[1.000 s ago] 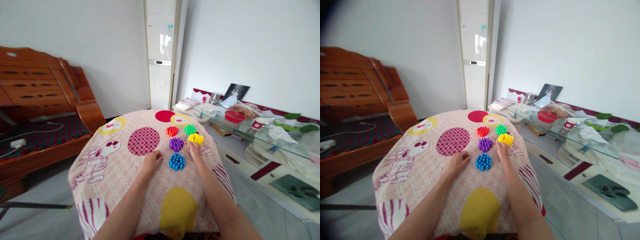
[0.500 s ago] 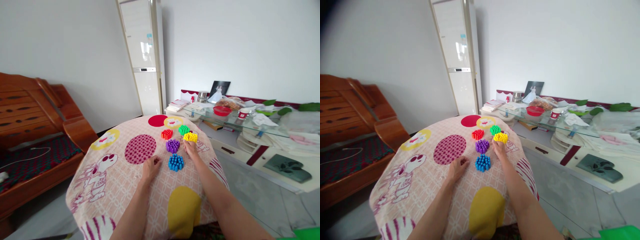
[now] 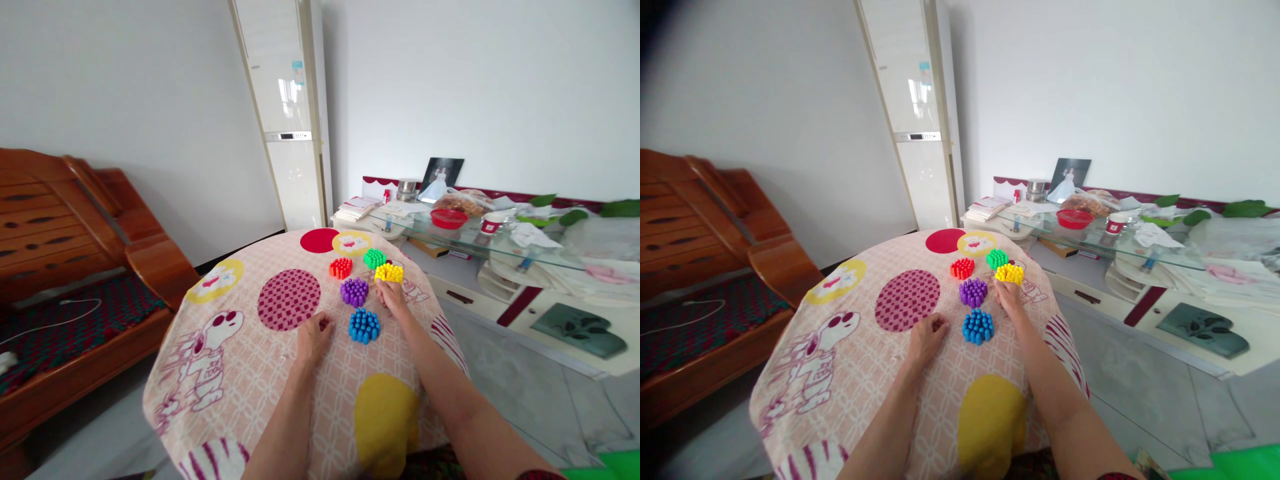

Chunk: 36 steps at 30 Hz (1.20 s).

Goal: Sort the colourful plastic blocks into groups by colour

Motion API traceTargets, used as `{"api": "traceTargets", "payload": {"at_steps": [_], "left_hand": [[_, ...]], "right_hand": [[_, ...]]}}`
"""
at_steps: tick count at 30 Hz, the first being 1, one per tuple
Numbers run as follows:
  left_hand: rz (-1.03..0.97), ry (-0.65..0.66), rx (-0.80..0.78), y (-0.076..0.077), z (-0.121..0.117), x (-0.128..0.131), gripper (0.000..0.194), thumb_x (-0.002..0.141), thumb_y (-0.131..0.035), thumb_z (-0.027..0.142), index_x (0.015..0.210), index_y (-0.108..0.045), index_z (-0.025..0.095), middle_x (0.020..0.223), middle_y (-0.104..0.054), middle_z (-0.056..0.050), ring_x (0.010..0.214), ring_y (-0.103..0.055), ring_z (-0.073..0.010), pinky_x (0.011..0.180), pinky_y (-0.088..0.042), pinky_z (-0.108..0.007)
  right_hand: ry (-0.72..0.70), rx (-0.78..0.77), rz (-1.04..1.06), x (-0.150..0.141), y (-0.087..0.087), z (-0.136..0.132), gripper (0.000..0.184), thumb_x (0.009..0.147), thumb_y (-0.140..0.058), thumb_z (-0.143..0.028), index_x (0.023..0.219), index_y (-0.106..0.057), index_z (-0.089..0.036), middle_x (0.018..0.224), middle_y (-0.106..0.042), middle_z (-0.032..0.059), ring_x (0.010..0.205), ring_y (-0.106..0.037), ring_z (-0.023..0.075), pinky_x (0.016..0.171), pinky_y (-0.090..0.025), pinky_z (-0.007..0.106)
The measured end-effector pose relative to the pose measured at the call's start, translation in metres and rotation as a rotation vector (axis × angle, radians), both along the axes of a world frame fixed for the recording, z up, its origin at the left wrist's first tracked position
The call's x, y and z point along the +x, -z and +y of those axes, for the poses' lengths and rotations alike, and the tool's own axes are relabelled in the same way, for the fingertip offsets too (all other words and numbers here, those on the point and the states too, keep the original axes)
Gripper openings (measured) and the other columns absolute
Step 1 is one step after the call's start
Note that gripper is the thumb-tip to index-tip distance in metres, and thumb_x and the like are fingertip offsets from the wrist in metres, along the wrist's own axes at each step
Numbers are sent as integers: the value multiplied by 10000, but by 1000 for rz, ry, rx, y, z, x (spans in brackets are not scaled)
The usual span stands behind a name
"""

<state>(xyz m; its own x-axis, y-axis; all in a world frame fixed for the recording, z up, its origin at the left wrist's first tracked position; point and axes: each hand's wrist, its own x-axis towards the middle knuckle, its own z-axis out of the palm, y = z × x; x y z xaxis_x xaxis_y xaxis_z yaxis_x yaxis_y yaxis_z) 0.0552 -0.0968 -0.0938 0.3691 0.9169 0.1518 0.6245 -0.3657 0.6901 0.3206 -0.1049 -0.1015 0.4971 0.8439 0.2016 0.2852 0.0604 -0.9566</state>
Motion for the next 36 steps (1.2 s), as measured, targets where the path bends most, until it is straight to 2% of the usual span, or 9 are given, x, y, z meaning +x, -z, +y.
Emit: {"api": "traceTargets", "payload": {"at_steps": [8, 11, 16, 19, 22, 26, 28, 31, 36], "left_hand": [[-34, -3, 8, -3, -3, 1, 115, 841, -576, 218, 799, -672, 171, 736, -696, -13, 693, -627, -148, 649, -383, -251], [-119, -1, 29, -3, -4, 4, 190, 891, -546, 300, 839, -672, 169, 759, -702, -27, 692, -634, -157, 654, -420, -264], [-273, 38, 143, -5, -22, 20, 384, 912, -556, 464, 1155, -636, 178, 1021, -705, -91, 867, -666, -202, 724, -539, -315], [-228, 150, 284, -11, -39, 39, 487, 869, -647, 449, 1289, -585, 211, 1270, -626, -128, 1165, -602, -266, 943, -543, -422], [-68, 290, 405, -16, -54, 59, 583, 782, -756, 380, 1316, -583, 222, 1459, -492, -149, 1359, -453, -330, 1123, -413, -532], [180, 383, 418, -16, -60, 78, 614, 716, -811, 359, 1283, -607, 241, 1579, -354, -154, 1461, -291, -401, 1166, -276, -649], [258, 343, 382, -17, -56, 82, 594, 729, -796, 334, 1282, -600, 245, 1609, -308, -149, 1483, -243, -412, 1164, -244, -676], [299, 202, 303, -20, -40, 77, 584, 769, -734, 262, 1326, -560, 223, 1615, -295, -164, 1472, -279, -402, 1152, -314, -619], [219, -42, 184, -22, 9, 49, 605, 836, -629, 202, 1416, -463, 165, 1460, -501, -189, 1339, -507, -306, 1104, -426, -434]], "right_hand": [[6, -31, 31, 3, 3, 1, 513, 818, -498, -655, 544, -486, -222, 387, -439, -40, 342, -377, 96, 369, -297, 227], [-5, -26, 14, 6, 7, 2, 515, 827, -499, -654, 551, -496, -219, 399, -451, -36, 354, -393, 97, 374, -300, 223], [-17, -34, -34, 5, 7, 0, 502, 851, -461, -642, 568, -499, -229, 422, -466, -28, 382, -421, 119, 404, -322, 243], [131, 68, -250, 4, -1, -7, 497, 872, -435, -596, 529, -447, -236, 450, -460, -13, 458, -433, 130, 477, -344, 259], [398, 160, -494, 14, -18, -12, 480, 910, -402, -525, 542, -465, -222, 530, -521, 19, 554, -457, 142, 569, -362, 272], [575, -117, -659, 50, -44, -2, 411, 944, -382, -392, 786, -683, -162, 784, -696, 108, 710, -576, 187, 647, -391, 282], [536, -299, -693, 68, -51, 11, 411, 944, -406, -379, 938, -737, -135, 923, -732, 155, 818, -639, 222, 689, -416, 289], [388, -467, -694, 76, -52, 35, 426, 938, -451, -406, 1025, -759, -124, 1014, -745, 177, 903, -681, 252, 725, -448, 297], [32, -409, -575, 32, -43, 60, 337, 837, -624, -403, 1052, -755, -178, 1058, -757, 73, 956, -692, 226, 783, -495, 273]]}}
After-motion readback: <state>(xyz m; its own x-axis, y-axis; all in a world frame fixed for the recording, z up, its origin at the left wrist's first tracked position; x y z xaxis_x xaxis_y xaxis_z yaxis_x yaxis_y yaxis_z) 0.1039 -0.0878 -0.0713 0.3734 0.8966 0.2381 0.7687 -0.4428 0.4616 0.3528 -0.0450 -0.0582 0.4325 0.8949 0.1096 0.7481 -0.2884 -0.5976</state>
